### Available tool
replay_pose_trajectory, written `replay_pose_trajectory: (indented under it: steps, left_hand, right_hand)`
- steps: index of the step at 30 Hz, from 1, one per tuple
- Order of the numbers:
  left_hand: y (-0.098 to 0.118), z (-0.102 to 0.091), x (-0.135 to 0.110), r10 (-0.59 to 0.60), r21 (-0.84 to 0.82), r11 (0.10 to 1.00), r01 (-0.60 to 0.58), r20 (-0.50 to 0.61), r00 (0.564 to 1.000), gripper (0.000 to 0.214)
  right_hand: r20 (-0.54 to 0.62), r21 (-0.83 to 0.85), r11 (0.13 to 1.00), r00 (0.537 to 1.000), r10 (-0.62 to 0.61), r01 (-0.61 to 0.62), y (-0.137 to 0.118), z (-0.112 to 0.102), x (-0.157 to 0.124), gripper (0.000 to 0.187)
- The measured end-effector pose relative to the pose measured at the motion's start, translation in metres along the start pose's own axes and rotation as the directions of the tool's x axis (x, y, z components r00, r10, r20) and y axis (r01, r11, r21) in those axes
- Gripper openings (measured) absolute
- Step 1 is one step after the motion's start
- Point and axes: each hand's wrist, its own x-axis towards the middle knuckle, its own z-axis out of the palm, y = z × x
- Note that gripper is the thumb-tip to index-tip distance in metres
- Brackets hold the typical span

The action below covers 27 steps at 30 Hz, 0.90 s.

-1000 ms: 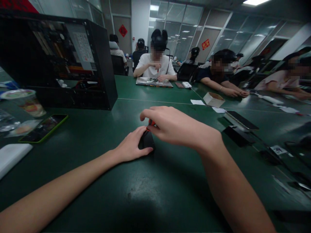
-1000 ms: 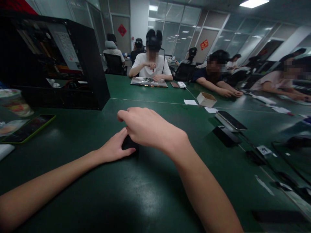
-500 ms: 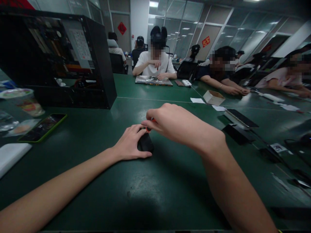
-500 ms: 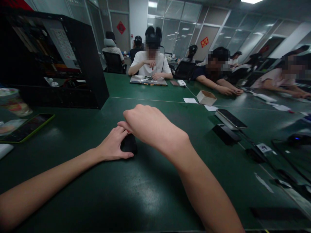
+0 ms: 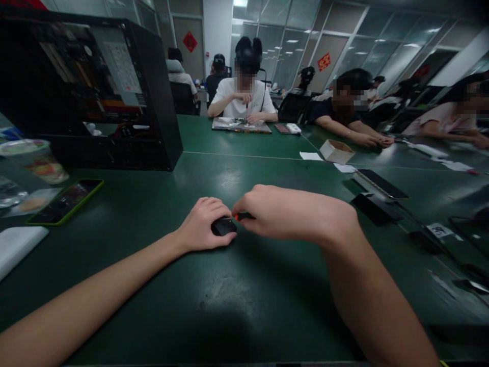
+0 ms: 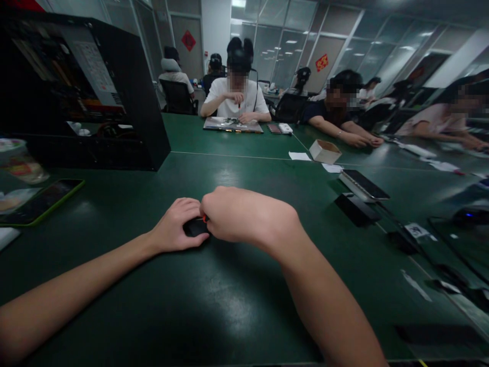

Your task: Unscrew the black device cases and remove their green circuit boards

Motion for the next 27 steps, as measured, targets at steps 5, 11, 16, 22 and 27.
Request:
replay_pose_trajectory:
  steps: [5, 11, 16, 22, 27]
  left_hand:
    - [0.001, -0.001, 0.001, -0.031, -0.024, 0.999, 0.030, -0.004, 1.000, 0.020]
    - [0.000, -0.001, 0.000, -0.038, -0.030, 0.999, 0.038, 0.011, 0.999, 0.019]
    - [-0.001, 0.000, -0.001, -0.009, -0.040, 0.999, 0.009, 0.004, 1.000, 0.018]
    - [-0.002, 0.002, -0.002, -0.016, -0.057, 0.998, 0.017, 0.021, 1.000, 0.018]
    - [-0.001, 0.004, -0.004, 0.002, -0.080, 0.997, 0.001, 0.031, 1.000, 0.012]
  right_hand:
    - [0.000, -0.021, 0.997, 0.997, 0.071, -0.071, 0.008, -0.007, -0.015, 0.023]
    - [0.021, -0.013, 0.996, 0.996, 0.090, -0.090, 0.014, -0.008, -0.017, 0.024]
    - [0.025, -0.018, 0.996, 0.996, 0.090, -0.089, 0.017, -0.007, -0.014, 0.024]
    - [0.036, 0.000, 0.997, 0.996, 0.083, -0.083, 0.017, -0.009, -0.014, 0.023]
    - [0.083, 0.071, 0.996, 0.996, 0.043, -0.049, 0.023, -0.011, -0.011, 0.024]
